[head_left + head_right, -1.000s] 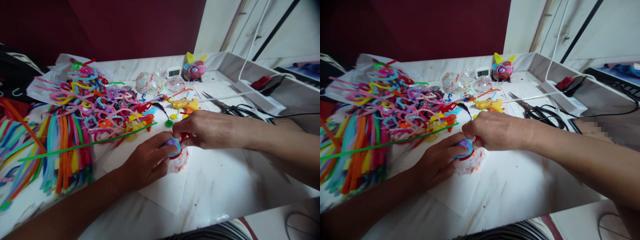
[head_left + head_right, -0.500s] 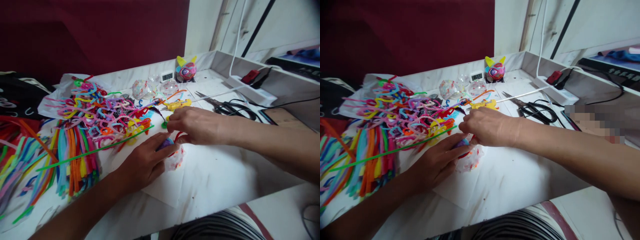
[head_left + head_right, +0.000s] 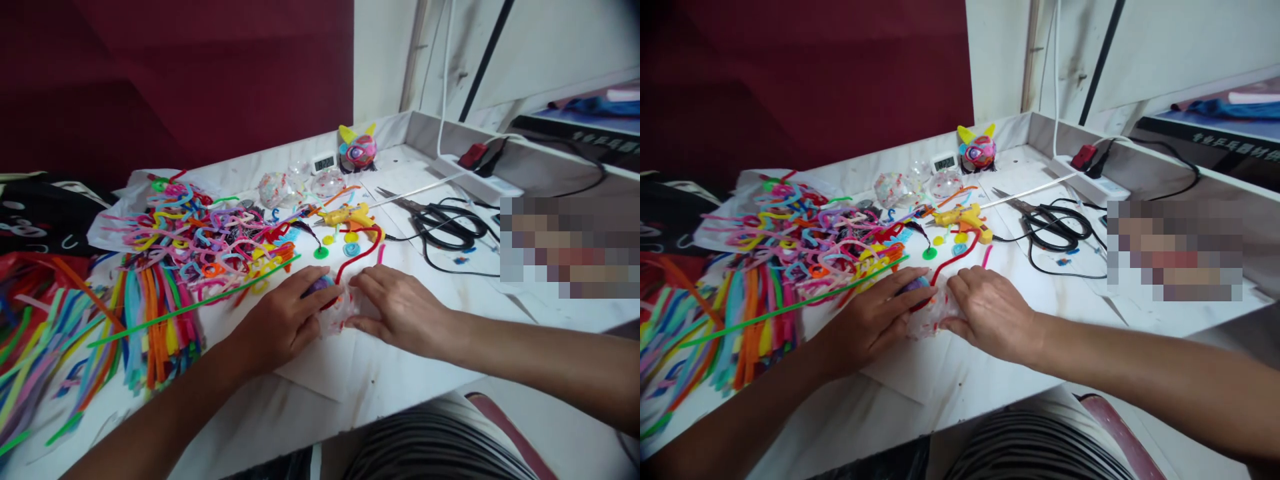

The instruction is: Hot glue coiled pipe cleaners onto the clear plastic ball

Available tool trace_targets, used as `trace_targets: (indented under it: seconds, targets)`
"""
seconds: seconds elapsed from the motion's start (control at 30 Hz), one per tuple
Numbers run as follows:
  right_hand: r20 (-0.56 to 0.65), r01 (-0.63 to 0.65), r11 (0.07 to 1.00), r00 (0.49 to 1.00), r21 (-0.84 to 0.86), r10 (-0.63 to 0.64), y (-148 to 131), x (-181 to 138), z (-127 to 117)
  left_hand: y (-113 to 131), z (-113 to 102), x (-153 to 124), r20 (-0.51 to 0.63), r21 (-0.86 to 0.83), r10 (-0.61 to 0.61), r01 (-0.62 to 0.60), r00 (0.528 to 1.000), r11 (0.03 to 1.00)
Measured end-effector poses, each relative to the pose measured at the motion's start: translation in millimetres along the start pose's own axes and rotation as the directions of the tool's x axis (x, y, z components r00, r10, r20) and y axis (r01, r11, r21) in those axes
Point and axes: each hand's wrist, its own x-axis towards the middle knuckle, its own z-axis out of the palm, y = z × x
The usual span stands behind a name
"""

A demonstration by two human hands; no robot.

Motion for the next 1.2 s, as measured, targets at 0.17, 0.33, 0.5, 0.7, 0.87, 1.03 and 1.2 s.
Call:
trace_targets:
  seconds: [0.17, 0.33, 0.5, 0.7, 0.87, 1.03, 1.2]
  targets:
    - [0.024, 0.024, 0.999, 0.999, 0.034, -0.025, 4, 0, -5, 15, 0, 3, -0.038, 0.028, -0.051, 0.052, 0.998, 0.998]
    - [0.036, 0.048, 0.997, 0.998, 0.062, -0.051, 14, -4, -9, 31, 6, 8, -0.082, 0.081, -0.133, 0.140, 0.988, 0.987]
    - [0.027, 0.066, 0.996, 0.997, 0.066, -0.068, 21, -9, -8, 38, 9, 12, -0.096, 0.115, -0.166, 0.177, 0.981, 0.978]
    - [-0.032, 0.057, 0.998, 0.998, 0.020, -0.056, 24, -15, -11, 36, 11, 9, -0.110, 0.187, -0.131, 0.150, 0.985, 0.971]
    - [-0.216, -0.135, 0.980, 0.971, -0.148, 0.101, 48, -25, -32, 28, 11, 6, -0.140, 0.232, -0.070, 0.101, 0.988, 0.968]
    - [-0.324, -0.371, 0.880, 0.906, -0.296, 0.273, 89, -37, -50, 25, 14, 7, -0.157, 0.268, -0.020, 0.062, 0.987, 0.961]
    - [-0.344, -0.491, 0.804, 0.858, -0.336, 0.381, 117, -43, -58, 23, 16, 5, -0.145, 0.271, -0.093, 0.129, 0.985, 0.954]
